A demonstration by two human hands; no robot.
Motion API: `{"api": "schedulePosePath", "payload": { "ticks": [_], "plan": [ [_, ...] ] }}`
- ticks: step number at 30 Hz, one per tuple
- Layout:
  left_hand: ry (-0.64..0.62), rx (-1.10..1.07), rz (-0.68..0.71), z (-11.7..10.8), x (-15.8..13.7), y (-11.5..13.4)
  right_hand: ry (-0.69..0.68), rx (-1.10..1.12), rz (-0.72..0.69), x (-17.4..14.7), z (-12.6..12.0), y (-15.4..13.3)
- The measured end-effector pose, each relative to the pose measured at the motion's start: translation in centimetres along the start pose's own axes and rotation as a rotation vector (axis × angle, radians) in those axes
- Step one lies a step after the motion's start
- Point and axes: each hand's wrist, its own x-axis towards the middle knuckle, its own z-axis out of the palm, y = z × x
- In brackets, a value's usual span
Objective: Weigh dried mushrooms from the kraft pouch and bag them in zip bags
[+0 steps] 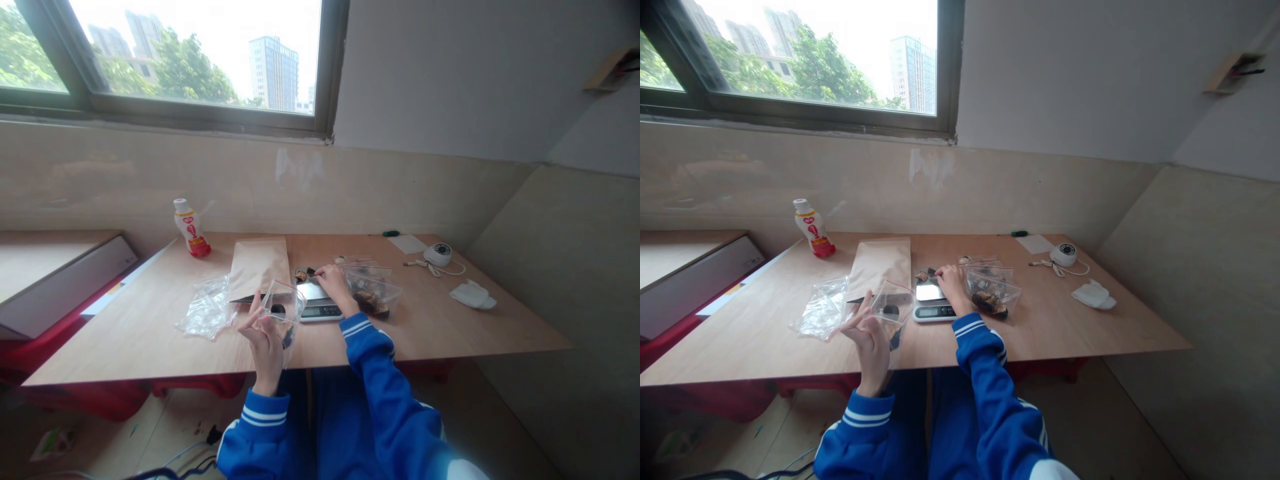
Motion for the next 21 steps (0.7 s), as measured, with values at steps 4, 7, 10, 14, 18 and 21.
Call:
{"api": "schedulePosePath", "payload": {
  "ticks": [4, 7, 10, 14, 18, 21],
  "plan": [
    [0.003, 0.017, -0.016, 0.0, -0.1, -0.5, 0.107, 0.243, -0.081, -0.6, -3.0, -2.9],
    [0.008, 0.011, -0.012, 0.0, -0.1, -0.6, 0.028, 0.490, -0.228, -1.3, -5.3, -4.9],
    [0.020, -0.009, -0.012, 0.0, 0.1, -0.2, -0.128, 0.508, -0.284, -1.5, -5.7, -5.2],
    [0.032, 0.003, -0.037, -0.1, 0.2, 0.5, -0.006, 0.316, -0.139, -0.3, -2.6, -3.4],
    [0.030, 0.022, -0.041, -0.3, 0.2, 0.6, -0.065, 0.015, -0.120, 0.3, 1.4, -2.2],
    [0.028, 0.048, -0.051, -0.5, 0.2, 0.3, -0.077, -0.028, -0.097, 0.2, 2.8, -2.0]
  ]
}}
